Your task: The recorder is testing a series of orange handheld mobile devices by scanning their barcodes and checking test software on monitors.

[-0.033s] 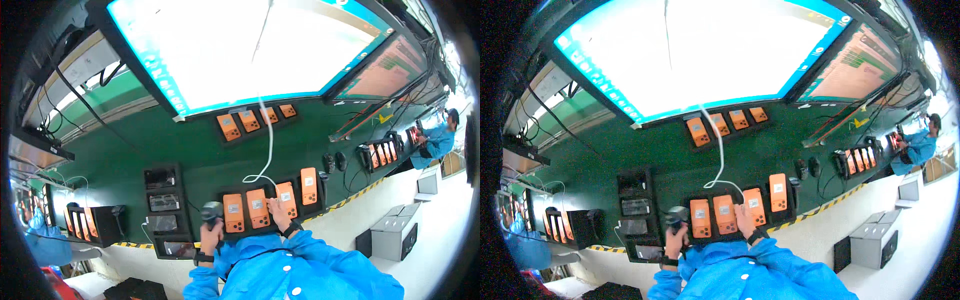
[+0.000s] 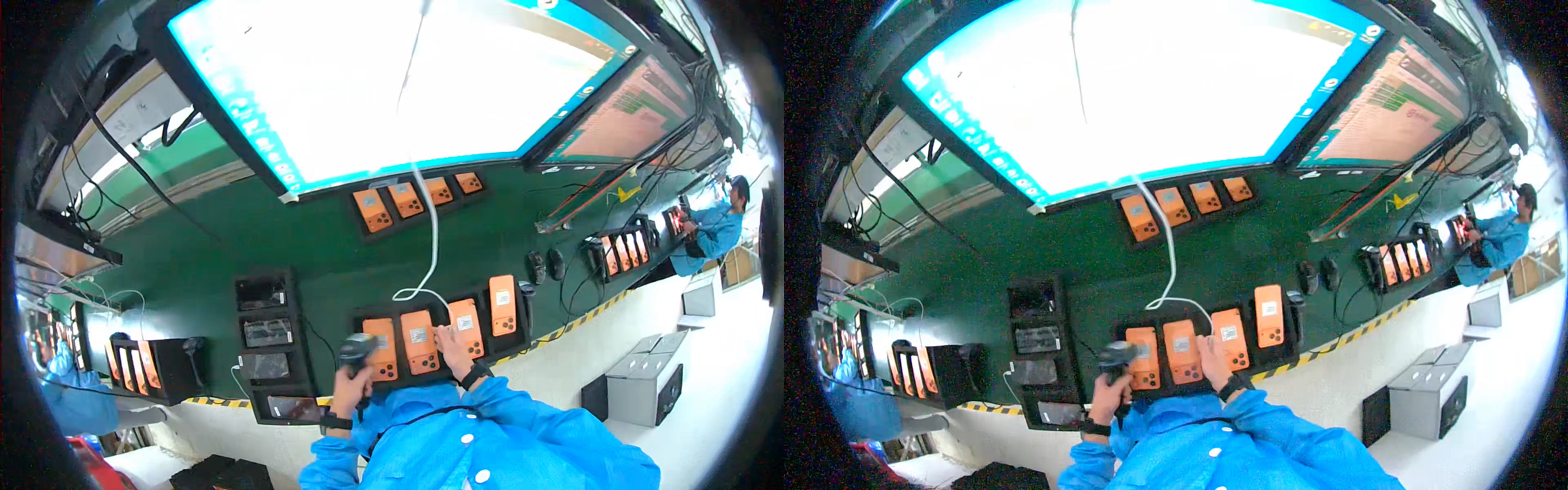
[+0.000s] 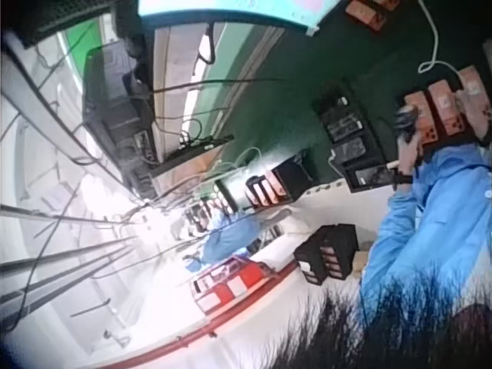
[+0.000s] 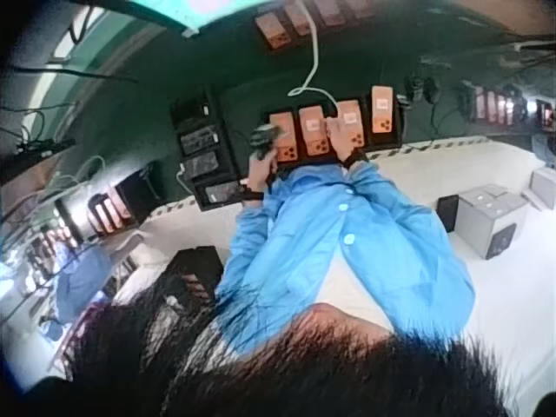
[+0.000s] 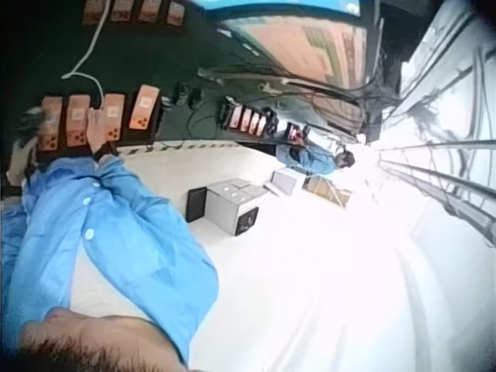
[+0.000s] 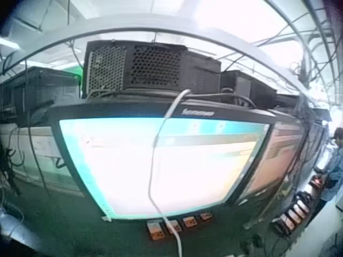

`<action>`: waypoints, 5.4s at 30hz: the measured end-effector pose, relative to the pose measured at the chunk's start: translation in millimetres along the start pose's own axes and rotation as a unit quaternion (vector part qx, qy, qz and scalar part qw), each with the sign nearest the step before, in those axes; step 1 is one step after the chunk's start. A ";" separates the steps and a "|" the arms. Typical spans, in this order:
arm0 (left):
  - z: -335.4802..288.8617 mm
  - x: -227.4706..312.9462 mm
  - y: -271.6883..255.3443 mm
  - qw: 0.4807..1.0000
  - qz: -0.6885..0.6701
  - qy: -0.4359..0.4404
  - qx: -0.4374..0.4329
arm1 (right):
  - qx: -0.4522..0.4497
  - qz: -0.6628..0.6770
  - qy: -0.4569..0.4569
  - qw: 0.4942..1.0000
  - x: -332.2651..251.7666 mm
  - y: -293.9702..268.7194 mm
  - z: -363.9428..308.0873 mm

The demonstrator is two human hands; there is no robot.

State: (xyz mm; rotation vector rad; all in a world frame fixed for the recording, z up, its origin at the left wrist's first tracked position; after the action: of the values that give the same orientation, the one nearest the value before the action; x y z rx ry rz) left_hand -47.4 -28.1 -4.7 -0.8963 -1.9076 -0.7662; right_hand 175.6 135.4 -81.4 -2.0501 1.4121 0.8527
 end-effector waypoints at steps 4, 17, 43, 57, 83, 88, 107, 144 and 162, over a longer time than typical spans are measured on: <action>-4.5 -11.9 70.4 0.997 0.009 -0.016 -0.081 | -0.054 -0.020 -0.003 0.998 -16.4 9.0 -6.8; -11.5 -31.1 102.5 0.998 0.023 -0.058 0.007 | -0.149 -0.050 0.009 0.988 -41.7 16.4 -15.2; 19.7 9.1 -42.9 0.921 0.294 0.163 0.195 | -0.030 -0.135 -0.102 0.985 -67.7 28.8 -16.7; 32.1 59.5 33.8 0.802 0.397 0.411 0.174 | -0.005 -0.171 -0.175 0.970 -61.5 15.4 -8.0; 13.5 50.1 125.4 0.922 0.234 0.292 -0.096 | -0.198 -0.321 -0.343 0.860 -164.5 18.5 -89.4; 11.4 45.1 119.7 0.927 0.233 0.268 -0.124 | -0.183 -0.297 -0.335 0.875 -147.4 19.7 -90.3; 56.7 32.6 147.0 0.850 0.337 0.402 -0.052 | 0.228 -0.082 -0.111 0.964 -52.6 -179.5 -36.6; 35.2 -20.6 173.7 0.825 0.475 0.305 -0.035 | 0.083 -0.477 -0.427 0.764 -118.7 -103.0 11.7; 35.3 -18.5 177.4 0.813 0.501 0.294 -0.050 | 0.084 -0.571 -0.318 0.752 -133.3 -129.0 18.4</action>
State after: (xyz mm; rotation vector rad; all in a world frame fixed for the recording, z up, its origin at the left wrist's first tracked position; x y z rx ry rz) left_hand 89.0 92.1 -8.3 -1.3450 -0.6626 -0.3918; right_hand 257.9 274.6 11.2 -1.7245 -0.2184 0.6681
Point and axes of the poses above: each hand's wrist, its own z-axis towards the middle knuckle, its own y-axis out of the palm, x = y × z, the point moved 7 cm from there along z, towards the middle knuckle, and after that the axes turned 14 degrees about y, right-handed, at the moved point
